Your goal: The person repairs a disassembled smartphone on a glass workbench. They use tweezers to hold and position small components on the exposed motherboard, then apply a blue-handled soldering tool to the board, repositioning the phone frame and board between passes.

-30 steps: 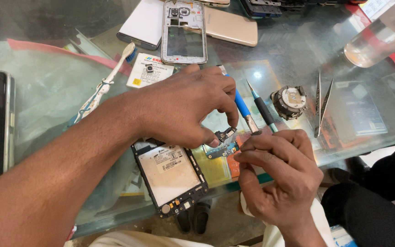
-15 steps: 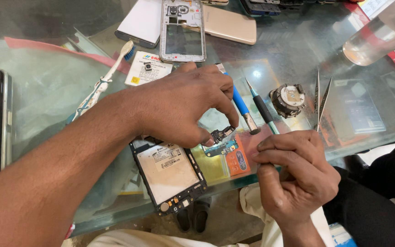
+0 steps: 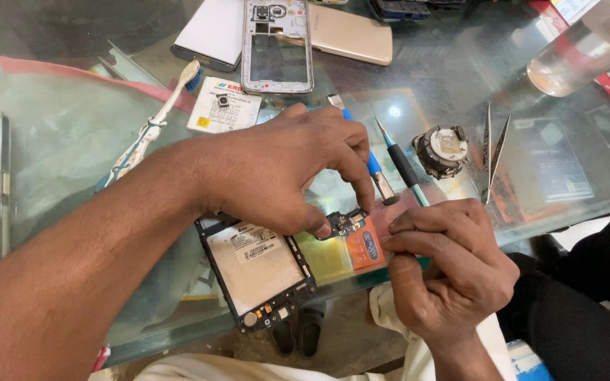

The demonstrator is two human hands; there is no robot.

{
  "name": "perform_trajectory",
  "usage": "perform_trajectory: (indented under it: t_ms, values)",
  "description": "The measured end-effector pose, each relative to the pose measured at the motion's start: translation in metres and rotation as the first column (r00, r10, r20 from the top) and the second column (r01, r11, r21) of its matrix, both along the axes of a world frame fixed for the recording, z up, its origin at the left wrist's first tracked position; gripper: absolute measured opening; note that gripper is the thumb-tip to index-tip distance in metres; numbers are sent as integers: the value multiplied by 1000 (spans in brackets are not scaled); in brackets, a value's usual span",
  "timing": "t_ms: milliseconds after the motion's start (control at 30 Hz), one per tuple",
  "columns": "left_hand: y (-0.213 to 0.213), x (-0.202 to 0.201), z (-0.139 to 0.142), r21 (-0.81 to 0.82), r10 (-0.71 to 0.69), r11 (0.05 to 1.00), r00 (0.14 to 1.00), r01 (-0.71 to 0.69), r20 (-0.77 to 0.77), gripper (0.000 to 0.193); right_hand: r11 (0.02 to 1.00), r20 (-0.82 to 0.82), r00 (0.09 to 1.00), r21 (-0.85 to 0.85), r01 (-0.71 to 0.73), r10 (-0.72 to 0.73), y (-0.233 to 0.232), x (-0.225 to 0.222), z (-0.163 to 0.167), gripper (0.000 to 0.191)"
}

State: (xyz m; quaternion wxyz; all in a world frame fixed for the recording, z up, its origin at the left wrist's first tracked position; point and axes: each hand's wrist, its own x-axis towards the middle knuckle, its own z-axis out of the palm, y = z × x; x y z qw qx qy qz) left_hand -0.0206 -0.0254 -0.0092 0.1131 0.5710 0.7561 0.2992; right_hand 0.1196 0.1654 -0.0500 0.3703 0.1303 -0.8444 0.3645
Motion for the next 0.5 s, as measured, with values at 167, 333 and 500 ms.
perform_trajectory:
  t_ms: [167, 333, 500]
  values:
    - [1, 3, -1, -36, -22, 999, 1000, 22, 0, 46, 999, -5, 1000, 32, -26, 26, -1, -2, 1, 19]
    - [2, 4, 2, -68, 7, 998, 1000, -7, 3, 47, 997, -10, 999, 59, -52, 53, 0, -3, 2, 19]
    - [3, 5, 4, -84, 28, 996, 1000, -28, -3, 51, 998, -10, 999, 42, -49, 50, 0, -2, 0, 20]
